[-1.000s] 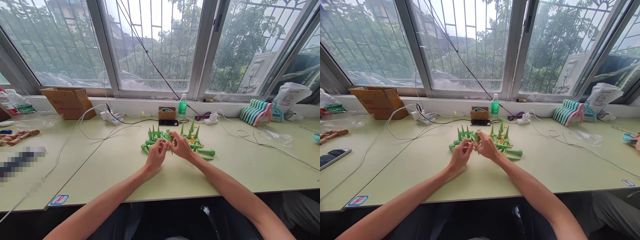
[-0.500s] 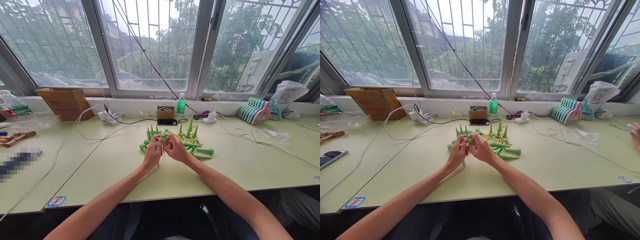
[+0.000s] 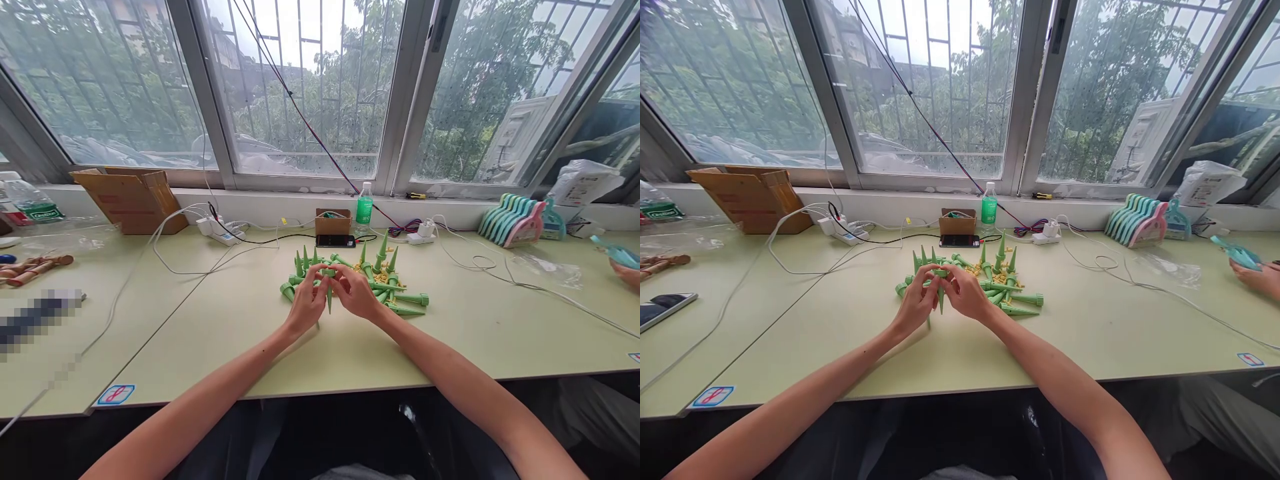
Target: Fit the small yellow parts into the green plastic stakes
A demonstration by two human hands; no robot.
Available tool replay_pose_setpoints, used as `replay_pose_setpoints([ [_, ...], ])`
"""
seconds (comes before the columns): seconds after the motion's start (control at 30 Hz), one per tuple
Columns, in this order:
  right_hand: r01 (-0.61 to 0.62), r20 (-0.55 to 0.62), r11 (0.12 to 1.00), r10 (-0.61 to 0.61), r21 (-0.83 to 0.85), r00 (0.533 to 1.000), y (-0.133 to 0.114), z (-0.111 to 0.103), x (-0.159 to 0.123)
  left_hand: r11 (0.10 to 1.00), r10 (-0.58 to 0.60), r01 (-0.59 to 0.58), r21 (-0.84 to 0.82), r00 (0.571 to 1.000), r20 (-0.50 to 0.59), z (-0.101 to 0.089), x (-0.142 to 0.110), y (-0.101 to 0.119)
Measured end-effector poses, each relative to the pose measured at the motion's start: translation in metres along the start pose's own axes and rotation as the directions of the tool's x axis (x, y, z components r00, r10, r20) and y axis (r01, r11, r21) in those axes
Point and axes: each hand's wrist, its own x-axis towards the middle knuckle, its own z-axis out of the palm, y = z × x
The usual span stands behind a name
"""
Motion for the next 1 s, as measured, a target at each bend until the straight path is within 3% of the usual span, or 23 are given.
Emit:
replay_pose_setpoints([
  [0.27,-0.056,-0.004,0.998,0.056,-0.030,0.998,0.005,-0.003,0.002,1.000,0.018,-0.017,-0.023,0.999,0.040,0.001,-0.001,-0.002],
  [0.37,-0.019,-0.017,1.000,0.019,-0.001,1.000,0.007,-0.002,0.003,0.999,0.034,-0.033,-0.018,0.998,0.051,0.002,-0.001,-0.002],
  [0.6,0.028,-0.065,0.999,-0.029,-0.027,0.997,0.011,-0.007,0.005,1.000,0.015,-0.014,0.027,1.000,-0.020,0.003,0.000,-0.003],
  [0.83,-0.011,-0.067,0.967,-0.007,-0.256,0.998,0.016,-0.011,0.007,0.999,-0.044,0.043,-0.010,0.987,-0.155,0.000,0.002,0.001],
  [1.0,0.002,0.000,0.924,-0.003,-0.382,1.000,0.020,-0.011,0.009,0.997,-0.066,0.061,-0.036,0.982,-0.175,-0.001,0.003,0.000],
])
